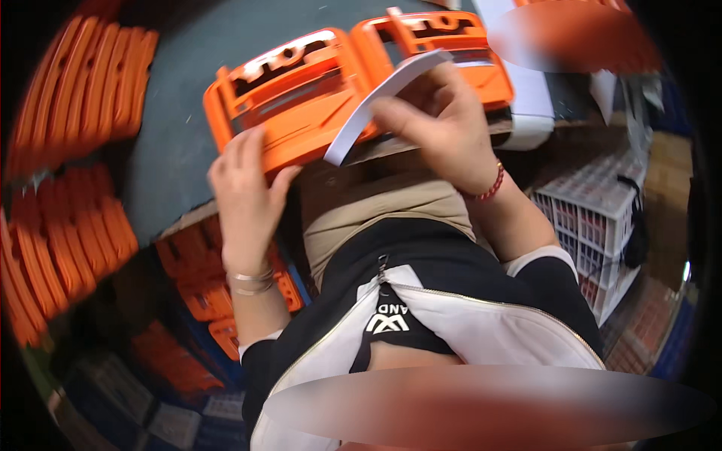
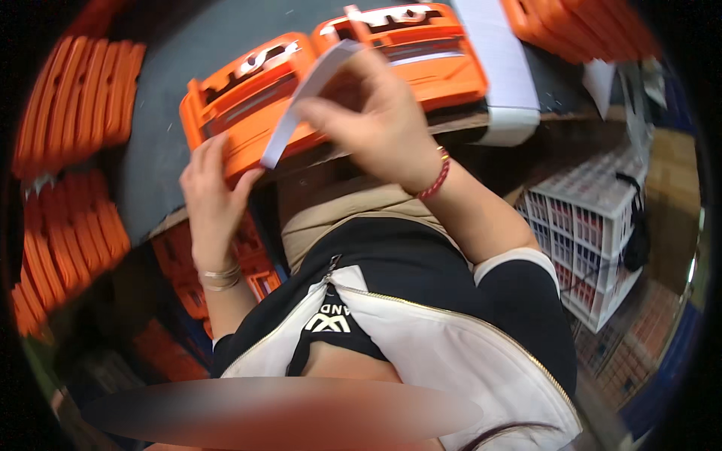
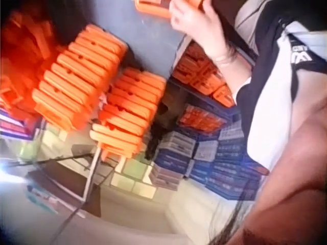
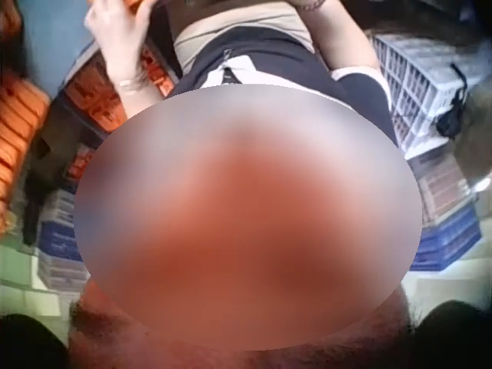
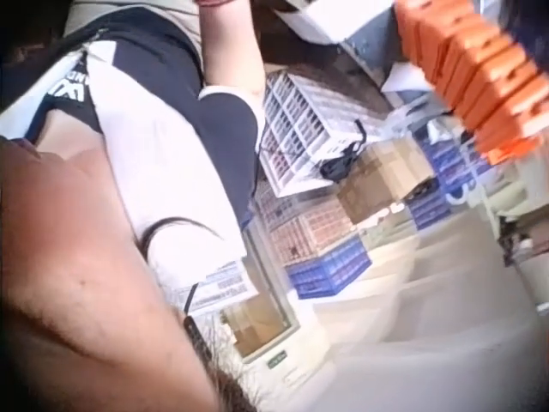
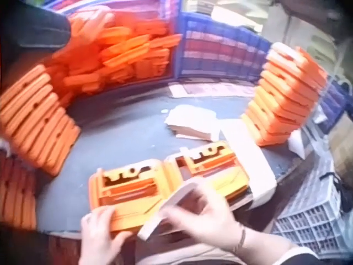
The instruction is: The person applies adhesive strips and labels to orange plastic component housings by hand.
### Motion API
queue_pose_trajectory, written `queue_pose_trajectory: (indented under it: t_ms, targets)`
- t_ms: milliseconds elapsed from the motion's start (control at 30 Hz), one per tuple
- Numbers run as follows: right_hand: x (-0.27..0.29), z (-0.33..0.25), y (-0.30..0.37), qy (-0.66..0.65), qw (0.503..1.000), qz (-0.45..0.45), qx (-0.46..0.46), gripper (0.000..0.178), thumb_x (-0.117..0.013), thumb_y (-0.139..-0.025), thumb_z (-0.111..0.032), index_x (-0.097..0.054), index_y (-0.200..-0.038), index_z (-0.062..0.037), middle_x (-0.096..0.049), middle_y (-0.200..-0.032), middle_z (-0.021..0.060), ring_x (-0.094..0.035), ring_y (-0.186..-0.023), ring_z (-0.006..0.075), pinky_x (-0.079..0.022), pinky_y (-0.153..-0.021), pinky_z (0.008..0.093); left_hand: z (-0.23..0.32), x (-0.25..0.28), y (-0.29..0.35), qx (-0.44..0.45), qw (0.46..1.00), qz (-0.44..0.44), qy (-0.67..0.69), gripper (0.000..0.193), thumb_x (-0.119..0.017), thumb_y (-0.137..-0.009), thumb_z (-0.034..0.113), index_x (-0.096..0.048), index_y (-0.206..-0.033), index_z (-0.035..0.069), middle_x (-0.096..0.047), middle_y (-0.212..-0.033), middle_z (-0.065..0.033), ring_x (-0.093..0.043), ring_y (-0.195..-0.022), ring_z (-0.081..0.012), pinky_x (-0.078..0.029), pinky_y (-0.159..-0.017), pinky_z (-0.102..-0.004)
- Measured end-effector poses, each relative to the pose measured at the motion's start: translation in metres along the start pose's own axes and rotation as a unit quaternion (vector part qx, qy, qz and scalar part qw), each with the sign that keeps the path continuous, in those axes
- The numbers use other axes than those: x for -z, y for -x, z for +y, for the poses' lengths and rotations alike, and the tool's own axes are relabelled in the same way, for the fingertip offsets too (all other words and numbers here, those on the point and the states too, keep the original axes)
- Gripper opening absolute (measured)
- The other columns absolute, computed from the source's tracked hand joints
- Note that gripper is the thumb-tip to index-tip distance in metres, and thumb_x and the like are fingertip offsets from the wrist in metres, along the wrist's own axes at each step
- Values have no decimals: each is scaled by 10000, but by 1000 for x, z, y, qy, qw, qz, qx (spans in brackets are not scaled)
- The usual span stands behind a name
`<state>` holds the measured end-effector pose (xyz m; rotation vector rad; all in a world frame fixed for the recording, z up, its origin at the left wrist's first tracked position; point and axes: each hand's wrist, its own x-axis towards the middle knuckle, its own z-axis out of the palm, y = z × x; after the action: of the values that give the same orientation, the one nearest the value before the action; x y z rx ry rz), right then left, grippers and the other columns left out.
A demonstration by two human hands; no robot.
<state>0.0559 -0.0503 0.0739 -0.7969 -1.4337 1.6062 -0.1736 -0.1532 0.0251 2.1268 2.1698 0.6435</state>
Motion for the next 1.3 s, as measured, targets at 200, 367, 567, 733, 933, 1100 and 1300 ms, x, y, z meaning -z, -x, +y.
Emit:
queue_pose_trajectory:
  t_ms: [200, 367, 567, 733, 933, 1100, 1300]
  targets:
    - [-31, 71, -26, 137, 986, 60, 68, 272, -776, -850, -72, -599, -1041, 6, -712, -898, 80, -704, -815, 140, -568, -735, 283, 23, -22, 24, -10, 992, 93, 84, 459, -875, -695, 217, -693, -1078, 43, -645, -1013, -93, -615, -881, -292, -501, -783, -376]
    - [-58, 92, -29, 173, 975, 88, 106, 285, -804, -827, -96, -598, -1001, -3, -725, -884, 90, -723, -773, 161, -574, -680, 283, 20, -30, 28, -11, 990, 105, 98, 489, -847, -698, 208, -669, -1105, 4, -629, -1043, -99, -623, -899, -255, -461, -846, -373]
    - [-61, 103, -25, 209, 965, 92, 129, 273, -802, -826, -85, -595, -989, -13, -703, -867, 84, -717, -758, 155, -570, -671, 276, 17, -31, 32, -5, 988, 103, 116, 483, -871, -679, 194, -688, -1090, 20, -648, -1054, -91, -622, -931, -261, -476, -837, -378]
    - [-59, 101, -22, 251, 959, 68, 116, 273, -771, -848, -24, -570, -1032, -7, -703, -903, 85, -702, -803, 132, -565, -712, 257, 16, -32, 33, -7, 988, 100, 120, 491, -869, -680, 196, -683, -1098, 15, -647, -1053, -90, -624, -934, -258, -474, -840, -379]
    - [-56, 98, -22, 191, 976, 50, 98, 269, -737, -878, 25, -544, -1064, -1, -704, -938, 76, -692, -853, 115, -565, -758, 244, 16, -33, 31, -11, 988, 105, 116, 493, -867, -682, 199, -682, -1101, 16, -646, -1054, -92, -626, -938, -254, -473, -847, -377]
    - [-60, 104, -25, 219, 963, 80, 131, 251, -795, -822, -39, -582, -951, -12, -666, -842, 63, -666, -722, 98, -549, -624, 232, 16, -32, 31, -9, 988, 104, 116, 491, -869, -681, 199, -682, -1099, 19, -646, -1055, -89, -624, -945, -252, -473, -847, -377]
    - [-62, 99, -25, 216, 965, 73, 133, 234, -793, -823, -41, -586, -928, -13, -674, -843, 70, -684, -717, 109, -561, -636, 239, 19, -32, 32, 13, 986, 113, 121, 516, -872, -699, 213, -661, -1128, 21, -646, -1130, -112, -626, -979, -281, -475, -880, -387]
